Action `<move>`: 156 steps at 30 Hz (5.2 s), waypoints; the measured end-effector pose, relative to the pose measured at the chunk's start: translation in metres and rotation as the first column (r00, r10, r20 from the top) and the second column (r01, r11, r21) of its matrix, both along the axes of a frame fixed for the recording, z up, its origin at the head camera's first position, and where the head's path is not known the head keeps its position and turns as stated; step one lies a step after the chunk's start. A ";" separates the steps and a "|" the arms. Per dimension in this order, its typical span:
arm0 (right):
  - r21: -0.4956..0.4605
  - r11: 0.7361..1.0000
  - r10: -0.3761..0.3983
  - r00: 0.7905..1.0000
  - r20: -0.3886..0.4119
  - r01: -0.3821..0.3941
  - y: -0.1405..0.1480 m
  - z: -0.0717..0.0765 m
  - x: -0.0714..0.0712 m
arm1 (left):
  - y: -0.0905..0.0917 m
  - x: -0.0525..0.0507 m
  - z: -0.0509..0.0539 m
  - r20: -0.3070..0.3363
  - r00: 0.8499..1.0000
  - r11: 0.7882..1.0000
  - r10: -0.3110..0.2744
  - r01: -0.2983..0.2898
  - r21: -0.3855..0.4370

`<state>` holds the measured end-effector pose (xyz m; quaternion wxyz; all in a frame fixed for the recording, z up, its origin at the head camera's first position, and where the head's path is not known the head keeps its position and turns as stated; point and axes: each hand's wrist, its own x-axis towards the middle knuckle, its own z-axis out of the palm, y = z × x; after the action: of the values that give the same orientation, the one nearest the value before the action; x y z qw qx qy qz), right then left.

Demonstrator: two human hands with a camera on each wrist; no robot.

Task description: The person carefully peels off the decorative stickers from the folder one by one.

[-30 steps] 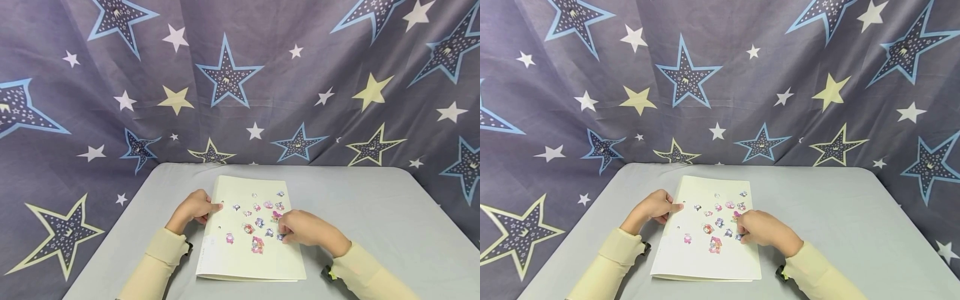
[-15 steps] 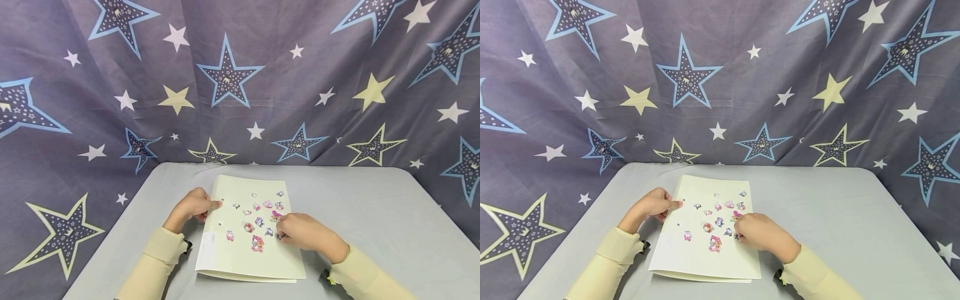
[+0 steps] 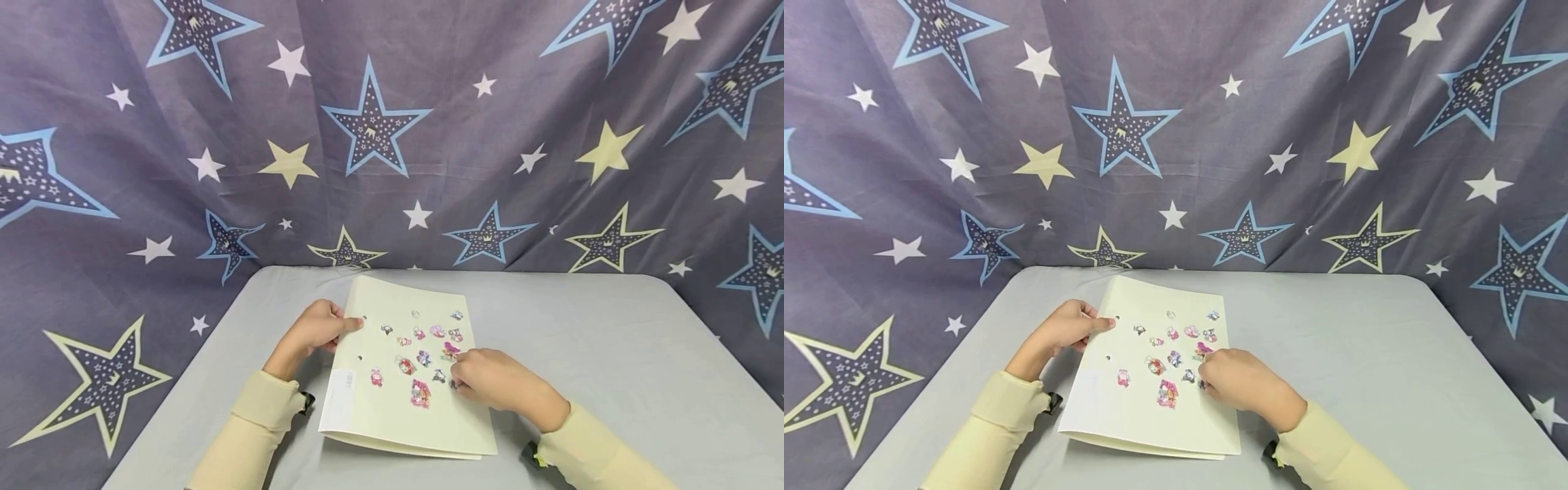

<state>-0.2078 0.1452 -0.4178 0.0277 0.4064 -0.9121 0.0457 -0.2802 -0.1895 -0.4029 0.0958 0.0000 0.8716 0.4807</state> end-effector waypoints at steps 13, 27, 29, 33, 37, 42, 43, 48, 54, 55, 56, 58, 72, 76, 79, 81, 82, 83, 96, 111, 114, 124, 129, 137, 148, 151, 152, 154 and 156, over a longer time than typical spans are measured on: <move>0.066 0.998 0.029 0.989 -0.142 -0.019 -0.003 -0.001 0.003 | 0.001 -0.002 0.004 -0.052 0.998 0.999 0.043 -0.045 -0.025; 0.053 0.998 0.035 0.994 -0.099 -0.030 -0.002 -0.005 0.003 | 0.000 -0.001 0.005 -0.038 0.999 0.998 0.011 -0.009 0.066; 0.058 0.997 0.049 0.993 -0.109 -0.043 -0.002 -0.005 0.002 | 0.000 0.000 0.006 -0.042 0.999 0.997 0.009 -0.006 0.073; 0.072 0.996 0.062 0.990 -0.130 -0.053 0.000 -0.005 0.001 | 0.001 0.000 0.006 -0.044 0.999 0.997 0.009 -0.005 0.079; 0.067 0.996 0.062 0.989 -0.134 -0.054 0.002 -0.006 0.000 | 0.002 0.000 0.007 -0.042 0.999 0.997 0.015 -0.012 0.075; 0.033 0.998 0.051 0.993 -0.104 -0.048 0.003 -0.006 -0.003 | 0.003 0.001 0.009 -0.033 0.999 0.997 0.023 -0.021 0.074; 0.026 0.999 0.048 0.994 -0.098 -0.046 0.004 -0.006 -0.004 | 0.002 0.001 0.009 -0.034 0.999 0.997 0.022 -0.019 0.073; -0.018 0.999 0.030 0.998 -0.062 -0.031 0.005 -0.004 -0.006 | 0.002 0.001 0.010 -0.034 0.999 0.997 0.019 -0.017 0.074; -0.047 0.999 0.012 0.999 -0.037 -0.014 0.008 -0.003 -0.008 | 0.001 0.001 0.010 -0.031 0.999 0.997 0.019 -0.016 0.079; -0.048 0.999 0.009 0.999 -0.036 -0.010 0.009 -0.003 -0.009 | 0.001 0.001 0.010 -0.031 0.999 0.997 0.016 -0.013 0.079; -0.050 0.999 0.007 0.999 -0.033 -0.008 0.009 -0.003 -0.009 | 0.001 0.001 0.010 -0.028 0.999 0.997 0.017 -0.015 0.081; -0.056 0.998 0.005 1.000 -0.028 -0.007 0.010 -0.003 -0.010 | 0.001 0.001 0.010 -0.030 0.999 0.997 0.012 -0.009 0.078; -0.114 0.993 -0.032 0.999 -0.020 0.029 0.024 0.012 -0.016 | 0.002 0.000 0.010 -0.033 0.999 0.998 0.023 -0.021 0.054; -0.115 0.990 -0.088 0.994 -0.059 0.081 0.035 0.017 -0.019 | 0.002 0.000 0.010 -0.026 0.999 0.998 0.023 -0.021 0.062; -0.099 0.984 -0.156 0.982 -0.106 0.146 0.044 0.018 -0.022 | 0.003 0.000 0.010 -0.024 0.999 0.998 0.021 -0.020 0.062; -0.074 0.979 -0.200 0.971 -0.130 0.192 0.049 0.017 -0.024 | 0.002 -0.001 0.009 -0.025 0.999 0.998 0.023 -0.021 0.063; -0.059 0.975 -0.221 0.966 -0.135 0.215 0.051 0.016 -0.025 | 0.002 -0.001 0.009 -0.026 0.999 0.998 0.024 -0.022 0.062; -0.043 0.971 -0.240 0.961 -0.137 0.236 0.053 0.015 -0.026 | 0.002 -0.001 0.008 -0.027 0.999 0.998 0.025 -0.023 0.063; 0.047 0.967 -0.251 0.966 0.065 0.249 0.053 0.003 -0.029 | 0.002 0.000 0.009 -0.025 0.999 0.997 0.033 -0.031 0.067; -0.001 0.972 -0.231 0.952 0.202 0.236 0.048 0.006 -0.024 | 0.001 0.000 0.009 -0.039 0.999 0.997 0.019 -0.017 0.069; -0.016 0.978 -0.205 0.967 0.153 0.210 0.045 0.005 -0.025 | 0.000 0.000 0.009 -0.040 0.999 0.998 0.018 -0.015 0.066; -0.140 0.981 -0.138 0.990 -0.016 0.135 0.025 -0.003 -0.022 | 0.002 0.001 0.008 -0.041 0.999 0.997 0.029 -0.026 0.069; -0.174 0.980 -0.106 0.991 -0.077 0.092 0.016 -0.006 -0.019 | 0.002 0.001 0.009 -0.034 0.999 0.996 0.030 -0.027 0.081; -0.196 0.980 -0.068 0.990 -0.123 0.043 0.005 -0.010 -0.016 | 0.002 0.001 0.009 -0.029 0.999 0.996 0.030 -0.027 0.086; -0.188 0.982 -0.006 0.990 -0.140 -0.021 -0.004 -0.009 -0.008 | 0.003 0.002 0.010 -0.033 0.999 0.996 0.024 -0.021 0.089; -0.187 0.981 0.010 0.988 -0.156 -0.040 -0.005 -0.009 -0.007 | 0.003 0.002 0.010 -0.033 0.999 0.996 0.028 -0.025 0.086; -0.187 0.981 0.013 0.986 -0.164 -0.043 -0.005 -0.009 -0.007 | 0.003 0.001 0.010 -0.033 0.999 0.996 0.028 -0.025 0.084; -0.187 0.981 0.013 0.985 -0.174 -0.046 -0.006 -0.010 -0.007 | 0.003 0.001 0.010 -0.032 0.999 0.996 0.028 -0.025 0.082; -0.187 0.981 0.010 0.983 -0.182 -0.045 -0.007 -0.010 -0.007 | 0.003 0.001 0.010 -0.030 0.999 0.996 0.029 -0.026 0.084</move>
<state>-0.2144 0.1385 -0.4282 0.1483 0.4170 -0.8916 0.0958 -0.2790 -0.1865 -0.3924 0.0754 -0.0004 0.8520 0.5180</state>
